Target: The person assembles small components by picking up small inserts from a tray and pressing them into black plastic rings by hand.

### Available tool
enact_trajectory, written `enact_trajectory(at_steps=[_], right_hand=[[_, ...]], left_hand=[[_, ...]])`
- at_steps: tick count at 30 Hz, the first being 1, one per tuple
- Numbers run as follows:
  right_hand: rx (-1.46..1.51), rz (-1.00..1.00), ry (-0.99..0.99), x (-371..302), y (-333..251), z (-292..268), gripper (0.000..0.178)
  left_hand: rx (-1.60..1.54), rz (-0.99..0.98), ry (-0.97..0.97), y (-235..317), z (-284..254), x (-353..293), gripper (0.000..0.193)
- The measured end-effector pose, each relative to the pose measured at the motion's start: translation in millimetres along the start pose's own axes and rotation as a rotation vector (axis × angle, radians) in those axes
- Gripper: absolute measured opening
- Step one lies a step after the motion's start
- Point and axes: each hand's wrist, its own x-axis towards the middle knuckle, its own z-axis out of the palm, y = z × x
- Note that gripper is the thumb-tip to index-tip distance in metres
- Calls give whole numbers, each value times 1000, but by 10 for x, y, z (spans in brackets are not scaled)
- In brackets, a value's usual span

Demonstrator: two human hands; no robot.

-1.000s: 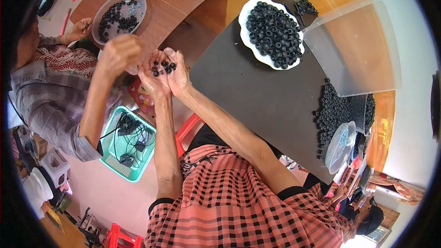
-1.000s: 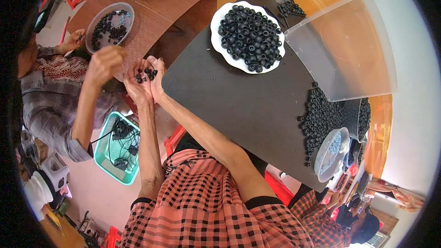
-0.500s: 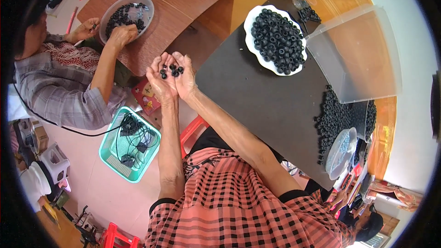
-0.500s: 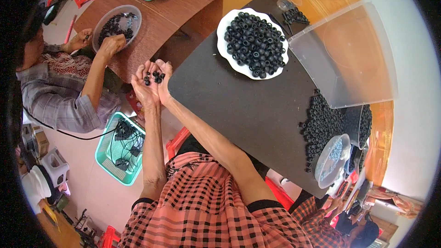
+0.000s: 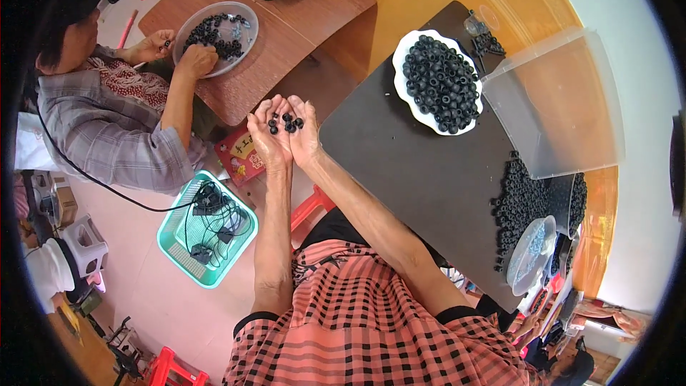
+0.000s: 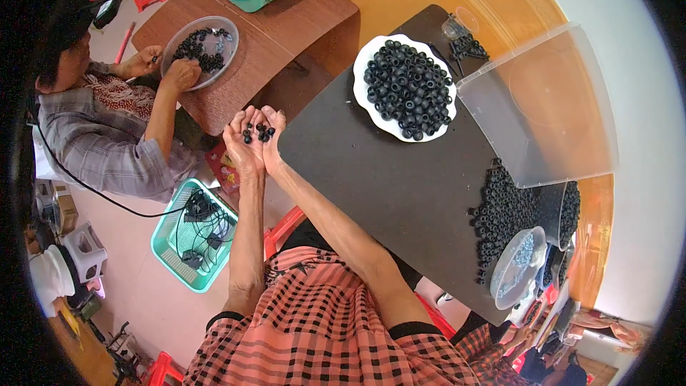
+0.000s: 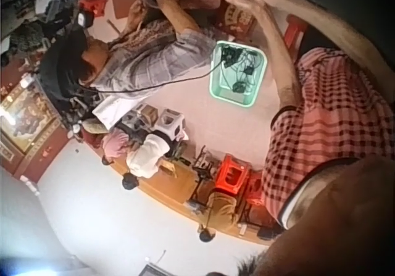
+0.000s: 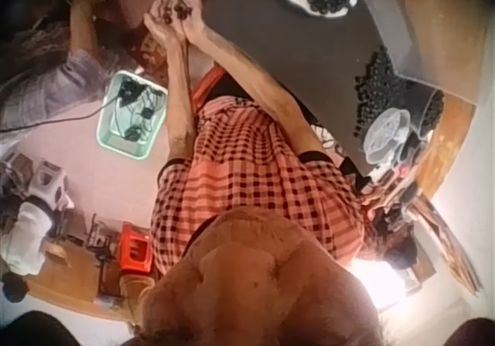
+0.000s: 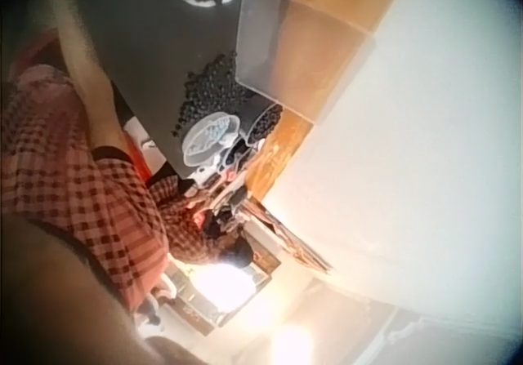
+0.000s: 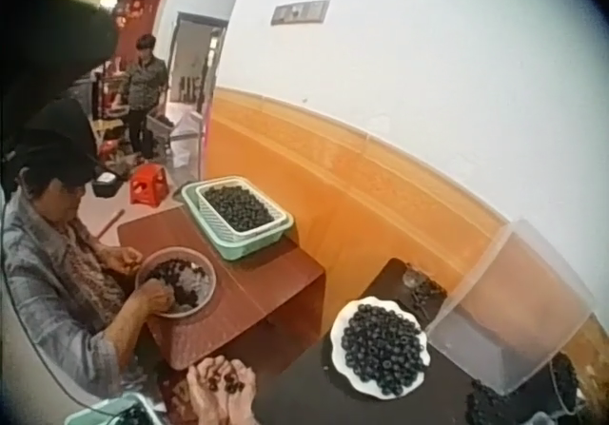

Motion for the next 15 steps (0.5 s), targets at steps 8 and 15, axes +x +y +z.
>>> enact_trajectory(at_steps=[8,15], right_hand=[[117,34,-254,-99,-96,6,35],[20,50,-104,-267,-110,176,37]], left_hand=[[-6,13,-46,-9,12,-85,49],[-12,15,-44,30,-54,-95,50]])
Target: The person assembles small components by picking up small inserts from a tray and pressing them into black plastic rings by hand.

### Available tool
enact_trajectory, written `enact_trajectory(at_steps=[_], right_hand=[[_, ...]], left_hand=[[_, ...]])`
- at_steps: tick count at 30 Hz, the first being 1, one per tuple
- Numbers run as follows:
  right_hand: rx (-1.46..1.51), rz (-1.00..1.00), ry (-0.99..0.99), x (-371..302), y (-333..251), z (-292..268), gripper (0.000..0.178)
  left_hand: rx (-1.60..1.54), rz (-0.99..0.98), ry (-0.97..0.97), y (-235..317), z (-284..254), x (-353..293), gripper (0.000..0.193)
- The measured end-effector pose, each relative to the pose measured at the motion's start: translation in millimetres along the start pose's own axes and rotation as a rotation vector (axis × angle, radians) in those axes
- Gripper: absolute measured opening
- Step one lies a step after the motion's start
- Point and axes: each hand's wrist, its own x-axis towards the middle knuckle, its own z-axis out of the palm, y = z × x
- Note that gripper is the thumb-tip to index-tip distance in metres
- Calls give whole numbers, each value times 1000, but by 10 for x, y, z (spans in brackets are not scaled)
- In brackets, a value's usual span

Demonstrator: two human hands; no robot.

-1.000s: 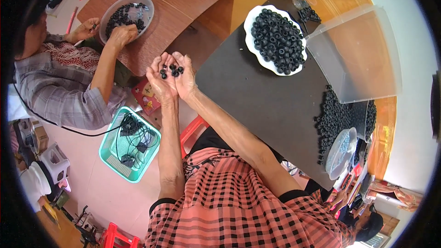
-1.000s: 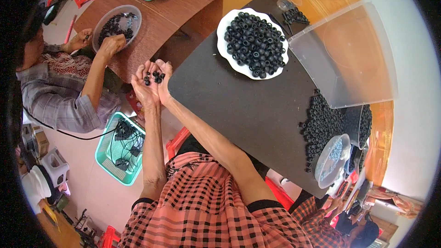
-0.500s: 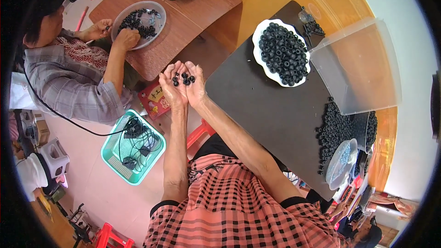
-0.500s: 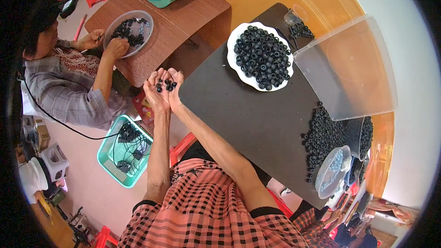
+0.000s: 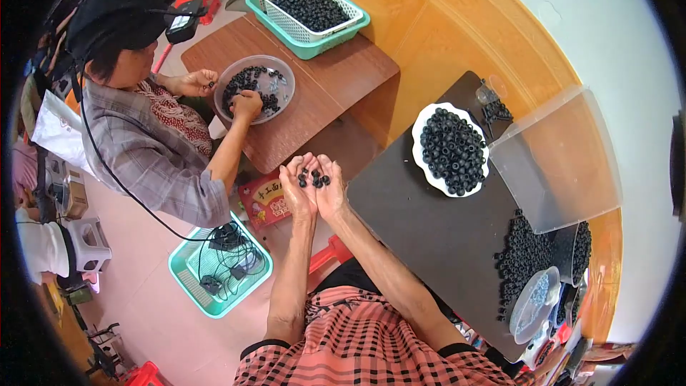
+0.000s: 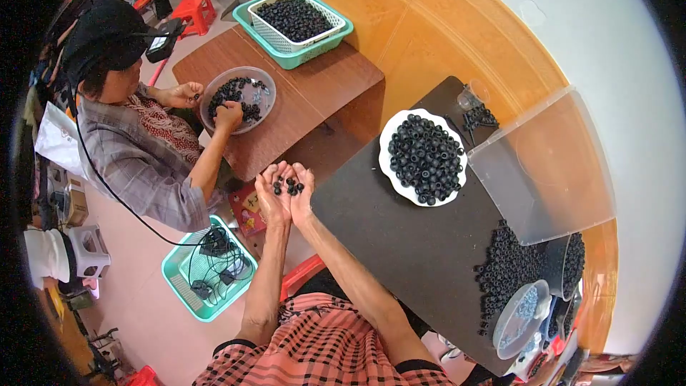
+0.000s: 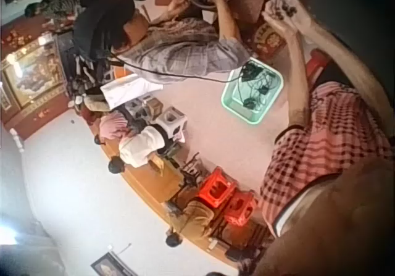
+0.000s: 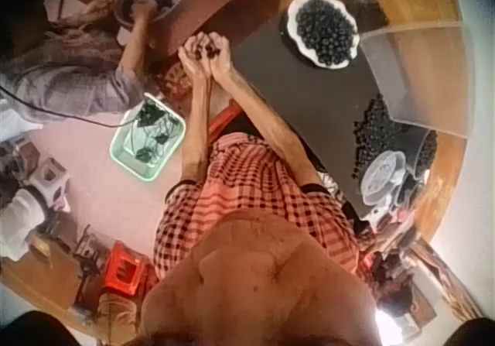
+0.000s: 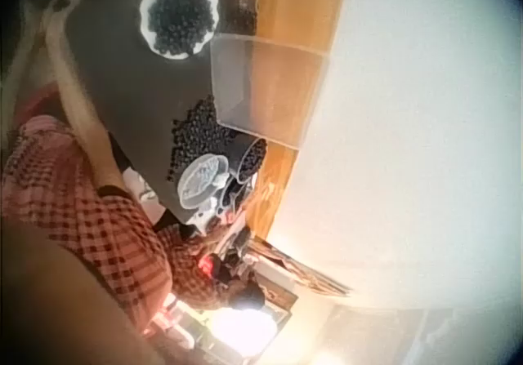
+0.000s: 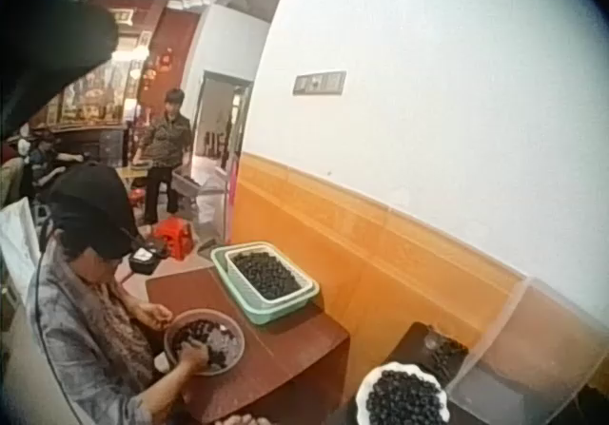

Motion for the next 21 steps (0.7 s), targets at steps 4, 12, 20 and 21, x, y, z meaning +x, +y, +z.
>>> enact_trajectory(at_steps=[4,12,20,21], right_hand=[[16,-18,-32,40,-5,-22,35],[18,-10,53,-10,-48,156,38],[34,43,17,-91,-37,164,41],[33,45,11,-79,-51,171,41]], left_hand=[[9,-2,-19,-18,4,37,49],[-128,-24,117,-27,47,71,48],[-208,-65,-191,-31,-264,44,54],[-236,-75,-135,-25,-199,24,53]])
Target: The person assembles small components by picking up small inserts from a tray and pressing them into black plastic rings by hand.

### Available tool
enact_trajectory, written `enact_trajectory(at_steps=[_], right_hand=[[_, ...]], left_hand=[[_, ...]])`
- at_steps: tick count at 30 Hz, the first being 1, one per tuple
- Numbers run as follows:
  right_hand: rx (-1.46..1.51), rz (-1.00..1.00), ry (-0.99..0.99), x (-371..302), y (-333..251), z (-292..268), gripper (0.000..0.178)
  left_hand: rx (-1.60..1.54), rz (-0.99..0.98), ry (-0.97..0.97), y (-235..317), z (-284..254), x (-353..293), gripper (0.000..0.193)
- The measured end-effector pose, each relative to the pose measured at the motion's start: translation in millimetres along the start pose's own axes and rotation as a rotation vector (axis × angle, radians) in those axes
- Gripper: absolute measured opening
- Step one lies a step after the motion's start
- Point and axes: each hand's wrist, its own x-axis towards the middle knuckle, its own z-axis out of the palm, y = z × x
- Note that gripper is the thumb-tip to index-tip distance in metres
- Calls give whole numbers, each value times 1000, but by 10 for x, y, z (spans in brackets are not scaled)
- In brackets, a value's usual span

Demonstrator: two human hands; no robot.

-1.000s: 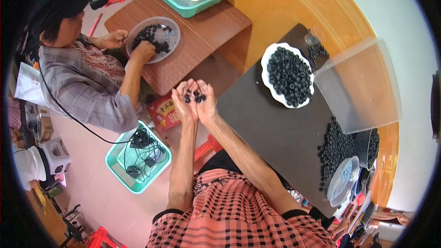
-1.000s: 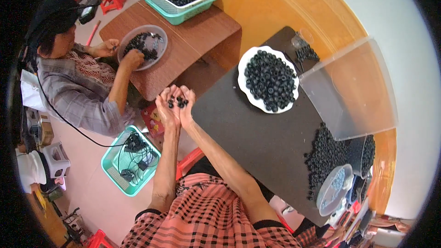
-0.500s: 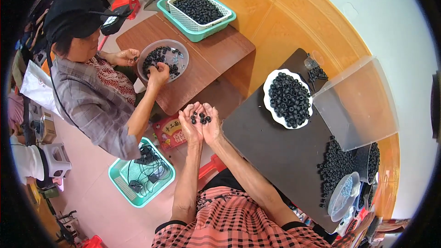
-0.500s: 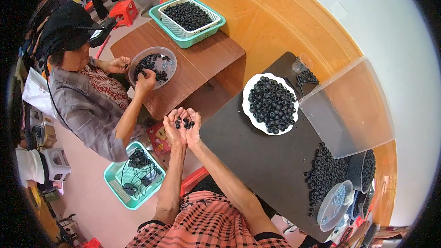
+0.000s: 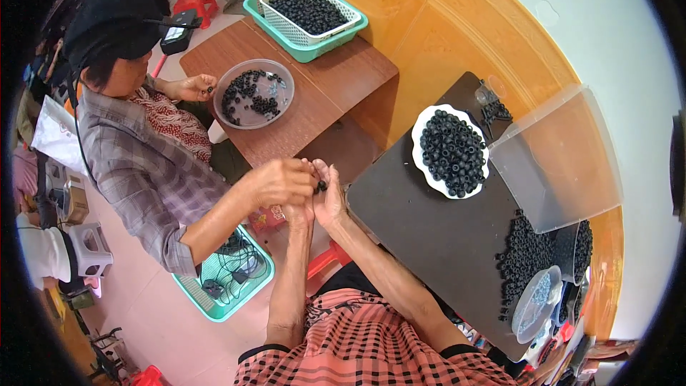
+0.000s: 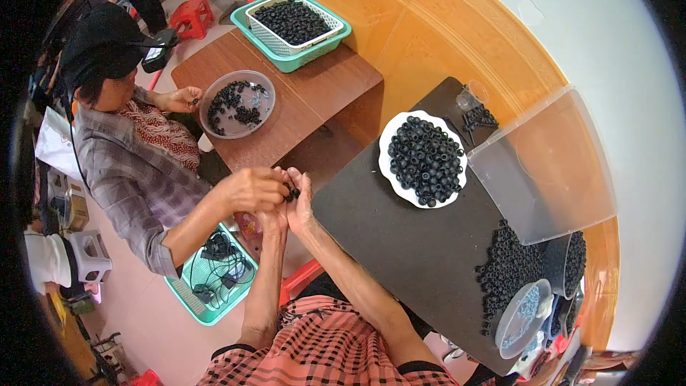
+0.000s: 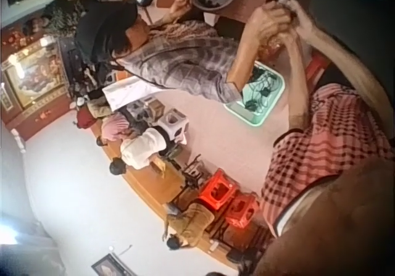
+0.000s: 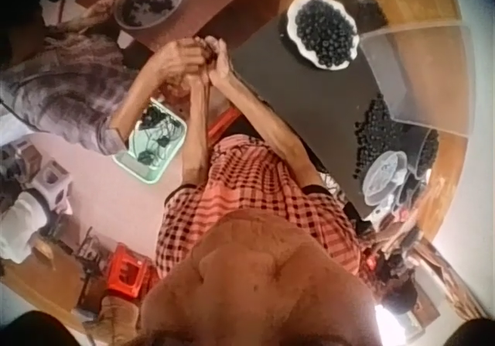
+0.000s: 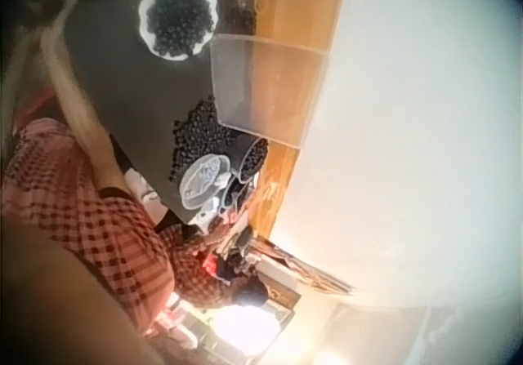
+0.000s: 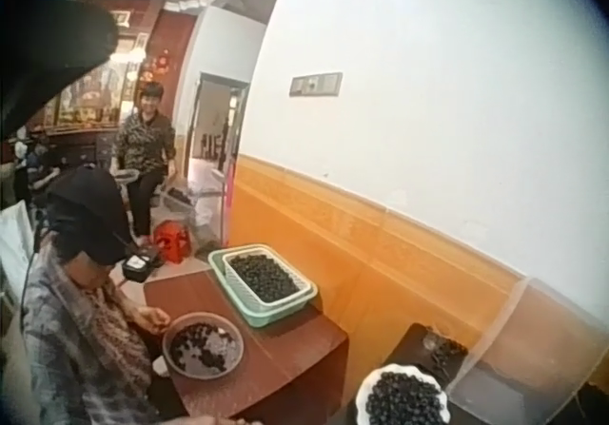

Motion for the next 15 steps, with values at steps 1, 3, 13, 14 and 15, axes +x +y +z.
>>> enact_trajectory(at_steps=[1,3,13,14,15], right_hand=[[-8,-13,6,-17,-40,18,40],[-25,-19,15,-49,-22,59,38],[-38,-47,21,-295,-71,281,36],[-36,-50,20,-303,-69,287,36],[-25,-44,-9,-313,-62,306,35]], left_hand=[[-1,-4,-6,-3,129,-10,53],[179,65,117,71,343,-25,49],[261,119,105,146,624,-207,47],[263,117,102,171,659,-228,47],[264,119,99,209,694,-248,49]])
